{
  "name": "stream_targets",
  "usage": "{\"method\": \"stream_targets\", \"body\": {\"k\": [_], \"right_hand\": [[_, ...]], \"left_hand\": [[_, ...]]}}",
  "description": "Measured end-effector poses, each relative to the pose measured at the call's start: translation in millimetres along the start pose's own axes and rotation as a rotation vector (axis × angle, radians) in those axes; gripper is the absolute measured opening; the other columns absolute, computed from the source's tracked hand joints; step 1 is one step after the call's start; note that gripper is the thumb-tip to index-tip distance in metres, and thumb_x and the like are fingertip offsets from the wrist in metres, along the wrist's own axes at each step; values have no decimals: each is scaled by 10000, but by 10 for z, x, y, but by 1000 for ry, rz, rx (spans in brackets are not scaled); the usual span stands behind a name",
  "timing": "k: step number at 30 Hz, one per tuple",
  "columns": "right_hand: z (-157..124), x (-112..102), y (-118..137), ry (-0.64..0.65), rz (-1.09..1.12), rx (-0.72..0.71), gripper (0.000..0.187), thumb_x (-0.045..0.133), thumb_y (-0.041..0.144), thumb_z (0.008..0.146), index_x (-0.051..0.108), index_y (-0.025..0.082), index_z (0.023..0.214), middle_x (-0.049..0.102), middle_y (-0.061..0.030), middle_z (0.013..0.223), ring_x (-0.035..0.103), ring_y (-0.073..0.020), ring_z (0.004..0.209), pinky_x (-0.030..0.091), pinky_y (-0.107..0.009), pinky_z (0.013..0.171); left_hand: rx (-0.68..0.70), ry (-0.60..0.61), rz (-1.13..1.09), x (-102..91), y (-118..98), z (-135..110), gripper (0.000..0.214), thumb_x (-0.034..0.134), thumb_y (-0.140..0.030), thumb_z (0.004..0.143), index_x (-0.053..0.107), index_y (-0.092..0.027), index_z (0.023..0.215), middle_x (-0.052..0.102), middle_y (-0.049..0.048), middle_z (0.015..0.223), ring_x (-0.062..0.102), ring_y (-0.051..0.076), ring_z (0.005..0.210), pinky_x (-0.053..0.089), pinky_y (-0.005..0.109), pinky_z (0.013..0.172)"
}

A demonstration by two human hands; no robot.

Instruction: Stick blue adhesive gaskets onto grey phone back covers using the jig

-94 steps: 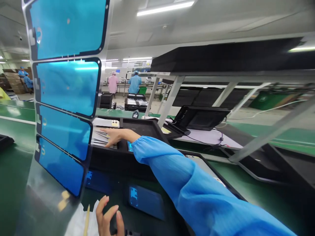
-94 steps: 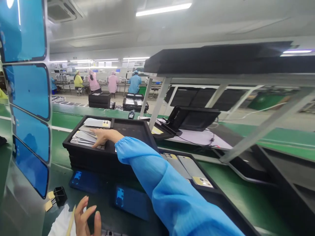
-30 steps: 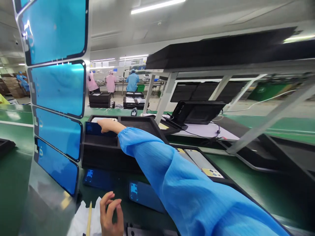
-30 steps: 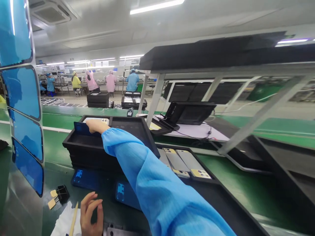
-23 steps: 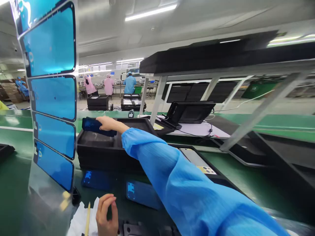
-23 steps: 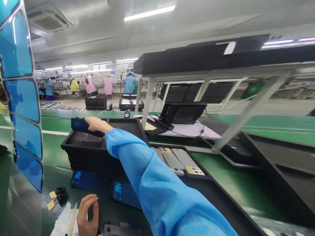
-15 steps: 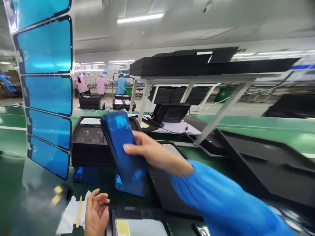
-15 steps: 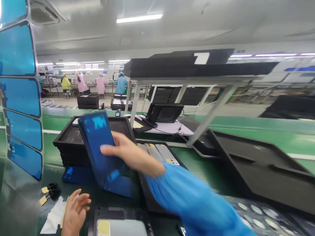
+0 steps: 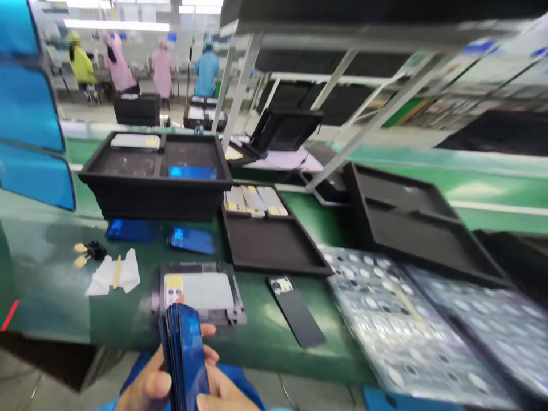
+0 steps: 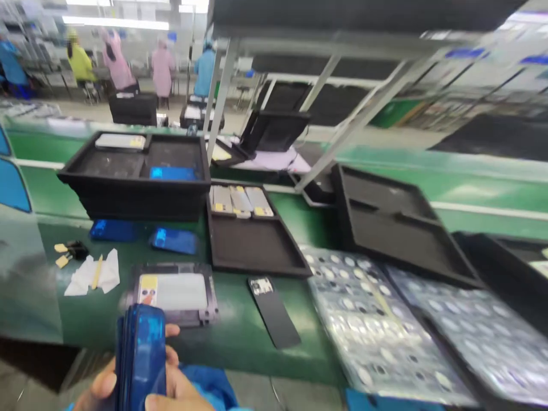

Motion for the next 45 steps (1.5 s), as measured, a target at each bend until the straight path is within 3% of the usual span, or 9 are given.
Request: {"method": "stream_targets", "body": {"k": [3, 7, 11, 13, 16, 20, 24, 29, 45], "right_hand": [[-168, -16, -187, -57, 112, 51, 773, 936, 543, 567, 662, 214, 1210, 745, -62, 1096, 670, -306, 1164, 439, -455, 1079], [-387, -86, -216, -122, -109, 6, 821, 778, 713, 720, 568, 250, 1364, 621, -107, 1363, 523, -312, 1346, 341, -460, 1161], [-571, -130, -203, -301, -293, 7, 1350, 841, 763, 568, 102, 283, 1590, 456, -179, 1483, 464, -344, 1385, 354, -512, 1137], [-620, -113, -191, -343, -341, 13, 1422, 897, 663, 570, -31, 293, 1582, 440, -181, 1470, 495, -336, 1352, 379, -523, 1114], [-630, -76, -152, -351, -334, 0, 1277, 890, 546, 640, 29, 300, 1550, 492, -158, 1398, 557, -315, 1279, 451, -494, 1040], [-602, -81, -120, -409, -286, -25, 1226, 930, 484, 591, 122, 308, 1495, 494, -143, 1383, 596, -305, 1209, 487, -456, 979], [-590, -110, -106, -426, -300, -40, 1176, 949, 543, 551, 222, 320, 1447, 498, -136, 1386, 568, -319, 1248, 477, -450, 979], [-579, -118, -50, -349, -267, -72, 1044, 826, 677, 682, 230, 314, 1459, 459, -160, 1445, 572, -304, 1240, 470, -471, 1013], [-574, -226, -87, -270, -278, -132, 999, 760, 642, 793, 221, 289, 1556, 465, -172, 1521, 534, -330, 1363, 485, -476, 1062]], "left_hand": [[54, -96, 20, -8, 9, -72, 714, 792, -540, 737, 546, -320, 1370, 665, 87, 1259, 664, 283, 1058, 538, 435, 918], [38, -195, 177, -12, 35, -57, 667, 803, -445, 771, 469, -359, 1341, 615, 51, 1280, 648, 242, 1071, 523, 397, 935], [-10, -216, 463, 72, 33, -41, 689, 815, -491, 758, 441, -320, 1312, 549, 82, 1349, 607, 246, 1126, 486, 416, 997], [-56, -205, 553, 152, 27, -22, 737, 815, -511, 746, 420, -287, 1325, 520, 114, 1377, 592, 275, 1165, 461, 452, 1043], [-96, -208, 565, 266, 37, 14, 891, 779, -529, 771, 270, -288, 1462, 441, 148, 1467, 583, 300, 1201, 431, 501, 1093], [-116, -231, 522, 304, 96, 33, 1028, 728, -528, 824, 65, -303, 1577, 447, 138, 1478, 537, 311, 1283, 386, 506, 1142], [-95, -257, 524, 253, 108, 36, 1032, 741, -540, 812, 102, -296, 1584, 497, 119, 1440, 536, 309, 1284, 366, 474, 1149], [-123, -272, 517, 243, 36, 96, 1011, 720, -588, 813, 141, -259, 1573, 564, 110, 1346, 574, 279, 1166, 394, 447, 1105], [-98, -269, 523, 277, -75, 172, 925, 730, -570, 808, 222, -247, 1510, 609, 103, 1288, 586, 302, 1191, 404, 456, 1095]]}}
Point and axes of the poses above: each hand's wrist, its own z-axis towards the middle knuckle, its own x-axis out of the palm, y = z × x, the point moved 2 cm from there along z, towards the middle knuckle
